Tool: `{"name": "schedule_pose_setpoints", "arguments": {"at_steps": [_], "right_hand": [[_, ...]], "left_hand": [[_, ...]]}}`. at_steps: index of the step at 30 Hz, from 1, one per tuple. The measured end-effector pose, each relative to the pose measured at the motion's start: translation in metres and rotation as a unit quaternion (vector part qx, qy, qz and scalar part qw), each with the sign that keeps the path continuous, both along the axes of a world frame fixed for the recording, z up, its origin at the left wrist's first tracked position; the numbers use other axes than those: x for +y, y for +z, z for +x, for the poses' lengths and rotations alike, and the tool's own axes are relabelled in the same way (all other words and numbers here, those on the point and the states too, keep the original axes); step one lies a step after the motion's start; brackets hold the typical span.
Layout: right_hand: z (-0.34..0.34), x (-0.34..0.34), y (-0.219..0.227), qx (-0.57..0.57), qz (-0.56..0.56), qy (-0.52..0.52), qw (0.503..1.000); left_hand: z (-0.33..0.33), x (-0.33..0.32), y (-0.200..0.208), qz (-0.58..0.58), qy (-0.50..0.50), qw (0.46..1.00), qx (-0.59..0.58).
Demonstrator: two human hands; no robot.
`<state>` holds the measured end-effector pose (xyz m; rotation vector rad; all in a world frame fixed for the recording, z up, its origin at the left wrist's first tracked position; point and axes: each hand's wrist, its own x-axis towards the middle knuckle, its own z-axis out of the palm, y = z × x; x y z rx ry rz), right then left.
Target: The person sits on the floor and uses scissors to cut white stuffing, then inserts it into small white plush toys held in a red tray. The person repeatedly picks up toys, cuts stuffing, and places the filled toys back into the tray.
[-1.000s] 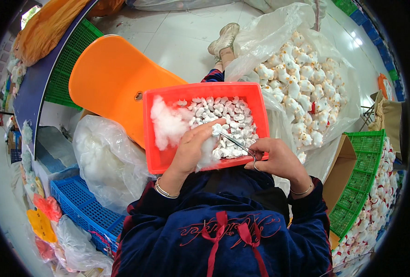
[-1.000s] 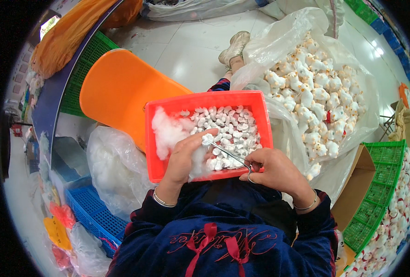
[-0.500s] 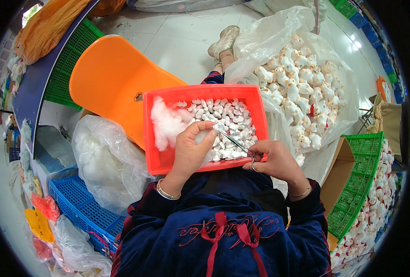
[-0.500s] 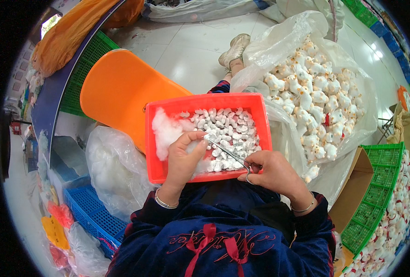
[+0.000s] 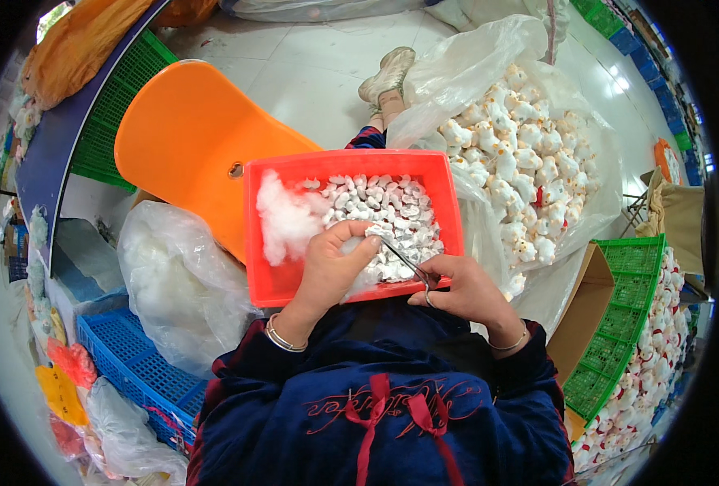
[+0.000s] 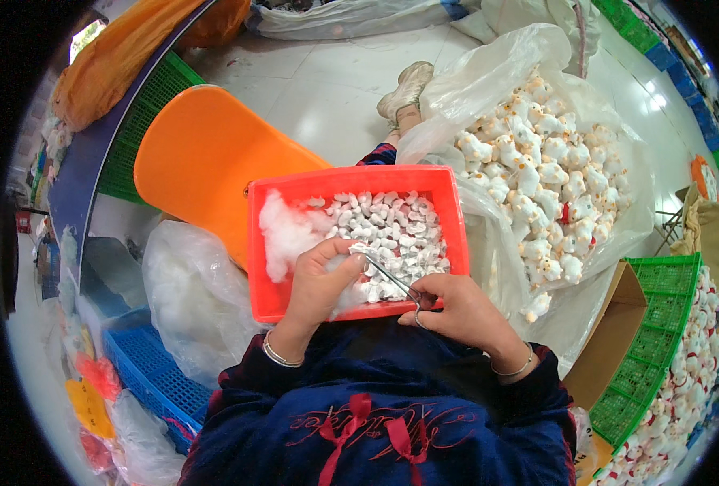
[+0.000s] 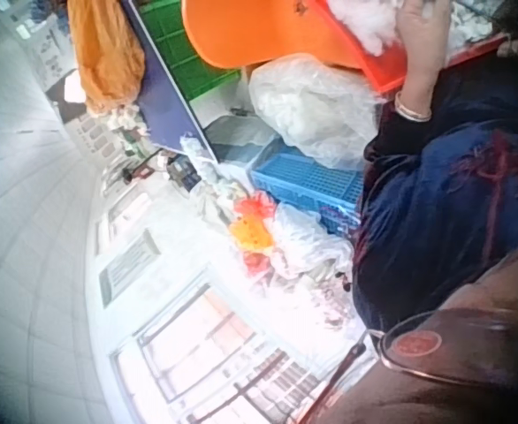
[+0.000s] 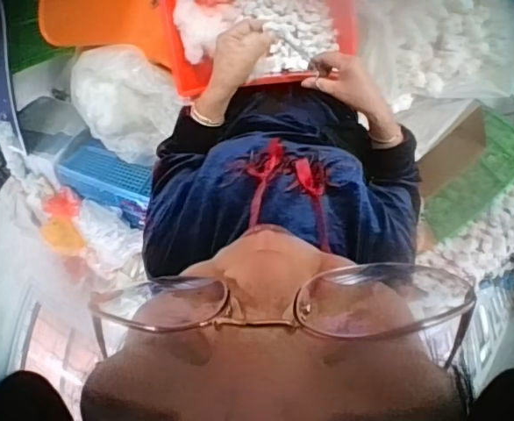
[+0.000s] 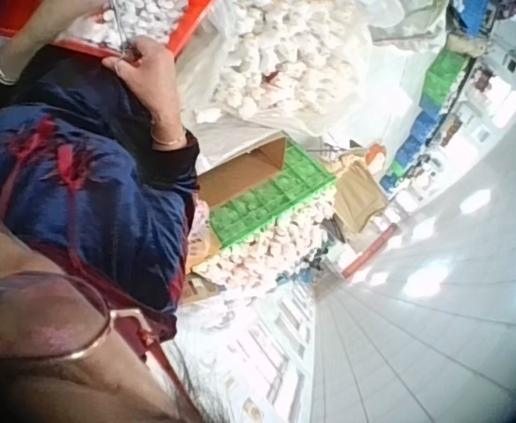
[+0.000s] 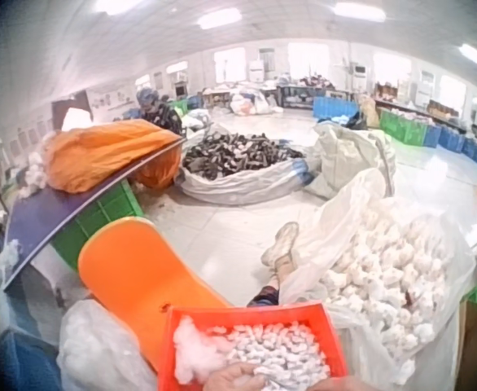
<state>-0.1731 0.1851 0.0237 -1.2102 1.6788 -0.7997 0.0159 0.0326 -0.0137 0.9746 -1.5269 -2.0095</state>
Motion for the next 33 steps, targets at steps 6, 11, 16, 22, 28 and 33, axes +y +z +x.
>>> {"name": "schedule_pose_setpoints", "arguments": {"at_steps": [6,11,16,22,28,33], "right_hand": [[0.003,0.003,-0.005,-0.034,-0.01,-0.012,0.999],[-0.001,0.004,-0.005,-0.003,-0.033,0.008,0.999],[0.002,0.001,-0.002,-0.004,-0.027,0.0,1.0],[0.001,0.001,-0.002,0.001,-0.024,0.006,1.0],[-0.001,0.002,-0.002,0.004,-0.024,0.011,1.0],[0.001,0.0,-0.002,0.015,-0.01,0.015,1.0]], "left_hand": [[0.007,-0.007,-0.004,0.042,0.001,0.998,0.038],[0.002,-0.009,0.002,-0.018,0.015,0.998,0.06],[0.0,-0.008,0.004,-0.023,0.047,0.997,0.062],[0.0,-0.008,0.009,0.008,0.059,0.996,0.073],[0.001,-0.006,0.009,-0.081,0.05,0.995,0.038],[-0.002,0.001,0.007,-0.333,0.075,0.939,0.036]]}}
